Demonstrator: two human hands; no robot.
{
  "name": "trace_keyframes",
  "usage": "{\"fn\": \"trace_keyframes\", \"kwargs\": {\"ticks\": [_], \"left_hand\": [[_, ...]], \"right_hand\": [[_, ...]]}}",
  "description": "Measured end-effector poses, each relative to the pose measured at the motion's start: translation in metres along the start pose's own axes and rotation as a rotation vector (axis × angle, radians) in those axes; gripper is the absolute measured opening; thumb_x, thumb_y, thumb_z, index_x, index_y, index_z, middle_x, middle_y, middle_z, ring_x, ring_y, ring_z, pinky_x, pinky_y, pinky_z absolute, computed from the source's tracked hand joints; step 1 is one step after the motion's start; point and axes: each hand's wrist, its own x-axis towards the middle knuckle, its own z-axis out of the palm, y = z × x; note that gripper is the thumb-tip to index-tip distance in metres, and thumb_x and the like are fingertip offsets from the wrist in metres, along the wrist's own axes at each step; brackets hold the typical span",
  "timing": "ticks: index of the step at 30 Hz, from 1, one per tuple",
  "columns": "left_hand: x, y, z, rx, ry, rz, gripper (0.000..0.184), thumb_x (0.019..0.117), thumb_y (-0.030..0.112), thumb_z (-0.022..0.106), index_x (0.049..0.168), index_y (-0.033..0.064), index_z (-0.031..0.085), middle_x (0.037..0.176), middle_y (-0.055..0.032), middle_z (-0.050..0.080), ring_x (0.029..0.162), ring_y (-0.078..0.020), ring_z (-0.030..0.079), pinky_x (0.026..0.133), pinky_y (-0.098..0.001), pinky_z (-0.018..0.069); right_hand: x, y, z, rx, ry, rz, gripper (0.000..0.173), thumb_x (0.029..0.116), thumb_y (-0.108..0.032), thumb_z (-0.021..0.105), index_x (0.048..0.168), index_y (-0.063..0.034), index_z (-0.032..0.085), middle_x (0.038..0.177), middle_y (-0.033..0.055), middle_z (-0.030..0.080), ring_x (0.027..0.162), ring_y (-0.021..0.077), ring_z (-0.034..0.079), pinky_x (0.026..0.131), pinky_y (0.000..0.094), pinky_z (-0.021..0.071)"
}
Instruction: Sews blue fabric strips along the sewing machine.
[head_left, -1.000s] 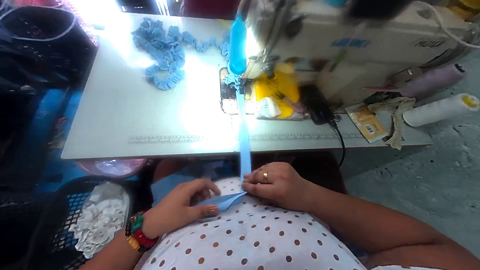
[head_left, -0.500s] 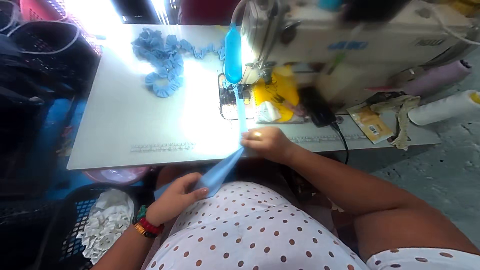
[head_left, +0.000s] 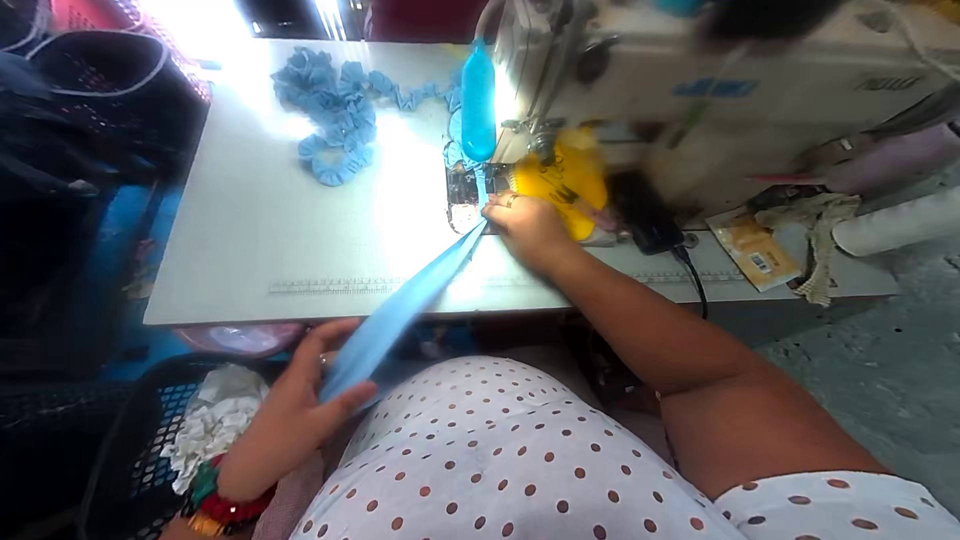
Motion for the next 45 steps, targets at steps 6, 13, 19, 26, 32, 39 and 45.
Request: {"fn": "trace_keyframes", "kwargs": {"ticks": [6,13,19,26,32,39,45], "left_hand": [[-0.028,0.016,-0.001,0.926,0.185,0.284,0.029,0.0861,0.028,0.062,0.109,0.0123,0.071,0.099,-0.0228,0.068,0.064,-0.0397,0.068,0.044,-0.0511,0.0493],[-0.040,0.021,-0.008,0.791,0.370,0.429,0.023,0.0984,0.024,0.057,0.095,0.0052,0.070,0.099,-0.0167,0.072,0.080,-0.0246,0.069,0.065,-0.0325,0.0539],[-0.041,0.035,-0.003,0.618,0.403,0.556,0.017,0.0988,0.017,0.061,0.087,0.0054,0.064,0.095,-0.0124,0.067,0.087,-0.0144,0.061,0.075,-0.0199,0.0474],[-0.039,0.050,-0.002,0.536,0.390,0.616,0.016,0.0974,0.016,0.065,0.086,0.0051,0.064,0.096,-0.0101,0.066,0.089,-0.0113,0.060,0.076,-0.0176,0.0464],[-0.035,0.046,-0.003,0.289,-0.039,0.467,0.032,0.0991,0.045,0.063,0.101,0.0131,0.062,0.095,-0.0012,0.066,0.090,-0.0019,0.060,0.079,-0.0159,0.0492],[-0.015,0.014,0.003,-0.022,-0.352,0.201,0.047,0.0964,0.049,0.065,0.131,0.0183,0.056,0.089,0.0107,0.064,0.077,0.0058,0.060,0.069,-0.0120,0.0517],[0.002,0.000,0.010,0.163,-0.368,0.027,0.038,0.0962,0.046,0.062,0.116,0.0138,0.068,0.095,0.0051,0.070,0.083,0.0020,0.064,0.075,-0.0196,0.0541]], "right_hand": [[-0.004,-0.021,-0.007,0.058,-0.004,-0.007,0.028,0.1028,-0.009,0.053,0.122,-0.0044,0.072,0.130,0.0181,0.069,0.132,0.0355,0.060,0.118,0.0534,0.0396],[-0.021,-0.126,-0.028,0.457,0.010,-0.256,0.030,0.0938,-0.023,0.069,0.120,-0.0100,0.074,0.129,0.0126,0.069,0.132,0.0324,0.059,0.116,0.0559,0.0402],[-0.001,-0.169,-0.049,0.527,0.054,-0.423,0.026,0.0967,-0.023,0.067,0.118,-0.0124,0.077,0.120,0.0094,0.073,0.120,0.0274,0.065,0.110,0.0502,0.0455],[-0.004,-0.170,-0.064,0.410,0.137,-0.494,0.018,0.0963,-0.013,0.065,0.101,-0.0159,0.082,0.093,0.0022,0.075,0.091,0.0193,0.067,0.086,0.0391,0.0492],[-0.049,-0.159,-0.102,0.186,0.117,-0.532,0.021,0.1012,-0.006,0.055,0.103,-0.0062,0.076,0.090,0.0073,0.075,0.083,0.0212,0.071,0.080,0.0373,0.0561],[-0.111,-0.111,-0.087,0.329,-0.120,-0.375,0.023,0.1024,-0.009,0.052,0.104,-0.0126,0.075,0.093,0.0066,0.077,0.080,0.0201,0.073,0.069,0.0346,0.0583],[-0.107,-0.076,-0.047,0.224,-0.066,-0.385,0.022,0.1013,-0.005,0.054,0.103,-0.0073,0.076,0.094,0.0105,0.077,0.090,0.0239,0.077,0.084,0.0392,0.0624]]}}
